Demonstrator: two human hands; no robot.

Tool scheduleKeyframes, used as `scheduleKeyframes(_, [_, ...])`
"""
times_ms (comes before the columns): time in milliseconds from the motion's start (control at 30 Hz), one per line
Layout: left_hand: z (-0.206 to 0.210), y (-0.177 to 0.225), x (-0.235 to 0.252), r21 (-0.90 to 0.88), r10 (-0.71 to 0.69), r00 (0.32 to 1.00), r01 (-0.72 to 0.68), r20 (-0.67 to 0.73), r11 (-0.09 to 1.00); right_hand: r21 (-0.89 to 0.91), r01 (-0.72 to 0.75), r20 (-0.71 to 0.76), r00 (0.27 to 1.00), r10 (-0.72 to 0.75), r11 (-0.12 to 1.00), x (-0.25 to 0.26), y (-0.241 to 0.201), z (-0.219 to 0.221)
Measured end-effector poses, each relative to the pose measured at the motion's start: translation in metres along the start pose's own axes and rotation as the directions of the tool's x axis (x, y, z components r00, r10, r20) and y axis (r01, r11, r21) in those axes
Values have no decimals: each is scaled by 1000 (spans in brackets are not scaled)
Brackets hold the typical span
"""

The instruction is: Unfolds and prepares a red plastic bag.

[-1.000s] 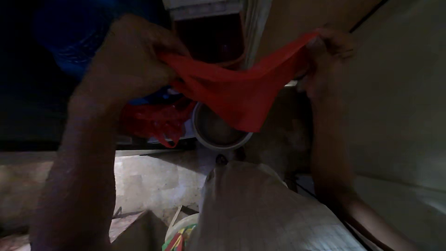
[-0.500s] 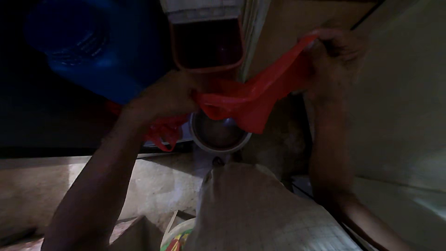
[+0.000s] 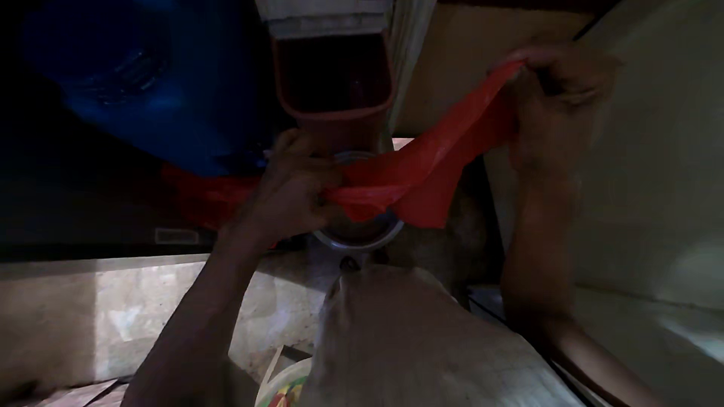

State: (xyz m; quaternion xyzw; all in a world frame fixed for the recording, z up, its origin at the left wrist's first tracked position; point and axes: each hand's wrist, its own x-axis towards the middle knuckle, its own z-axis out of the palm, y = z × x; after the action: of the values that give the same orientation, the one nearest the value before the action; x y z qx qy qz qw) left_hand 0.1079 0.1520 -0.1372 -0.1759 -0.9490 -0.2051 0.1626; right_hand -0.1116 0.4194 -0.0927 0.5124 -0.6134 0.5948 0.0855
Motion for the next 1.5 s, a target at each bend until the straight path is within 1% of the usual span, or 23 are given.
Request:
scheduleKeyframes(67, [11,0,-5,-91,12,1000,-13,-14,996,1,11,13,1000,-11,1000,1,-4,1])
scheduleKeyframes(133, [26,-1,-13,-175,-17,1000,12,-25,985,4,21,15,1000,-21,1000,2,-7,2])
scheduleKeyframes(233, [50,-7,-29,-281,-153,987,132,-54,951,7,30,38,999,-30,1000,2,-9,2])
scheduleKeyframes(367, [69,-10,-42,-425,-377,920,302,-103,853,-33,-5,69,998,7,999,1,-12,7])
scheduleKeyframes(433, [73,-10,-41,-444,-423,899,336,-111,831,-39,-15,86,996,18,999,3,-10,8])
scheduleKeyframes(500, [74,-9,-40,-441,-443,893,368,-79,819,-46,-32,94,995,37,998,5,-6,8])
scheduleKeyframes(600, [77,-12,-41,-498,-458,887,372,-58,784,-44,-58,125,990,63,997,9,-2,11])
scheduleKeyframes(667, [77,-10,-36,-561,-477,877,365,-61,743,7,-32,154,988,30,999,13,4,15])
scheduleKeyframes(767, [80,1,-19,-600,-512,850,347,-122,721,42,12,208,978,-20,999,17,8,23])
scheduleKeyframes(833, [85,6,-4,-597,-516,844,338,-150,727,46,2,244,970,-13,999,19,9,31])
scheduleKeyframes(900, [87,13,12,-597,-530,839,365,-121,715,53,-9,284,959,-6,999,19,7,41])
scheduleKeyframes(1000, [91,24,33,-662,-579,811,390,-81,640,33,-63,325,944,48,997,19,2,55])
scheduleKeyframes(1033, [94,24,38,-679,-571,814,362,-104,639,9,-75,338,939,68,997,20,0,58])
scheduleKeyframes(1067, [97,23,42,-680,-539,829,310,-148,664,-12,-77,347,935,77,997,21,-1,60])
scheduleKeyframes(1133, [104,23,48,-685,-448,860,175,-242,707,-55,-77,364,927,92,995,24,-3,63])
scheduleKeyframes(1200, [109,28,56,-680,-418,861,122,-289,723,-75,-93,351,929,114,993,26,0,64])
scheduleKeyframes(1233, [110,32,60,-679,-439,850,138,-293,721,-84,-106,344,930,129,991,27,1,64])
scheduleKeyframes(1300, [113,39,68,-674,-507,798,179,-327,716,-80,-140,329,931,158,987,27,3,63])
scheduleKeyframes(1367, [113,43,73,-703,-581,745,219,-327,677,-43,-159,306,938,164,986,28,8,60])
scheduleKeyframes(1500, [114,37,74,-791,-652,709,223,-270,570,77,-203,304,937,171,976,26,23,41])
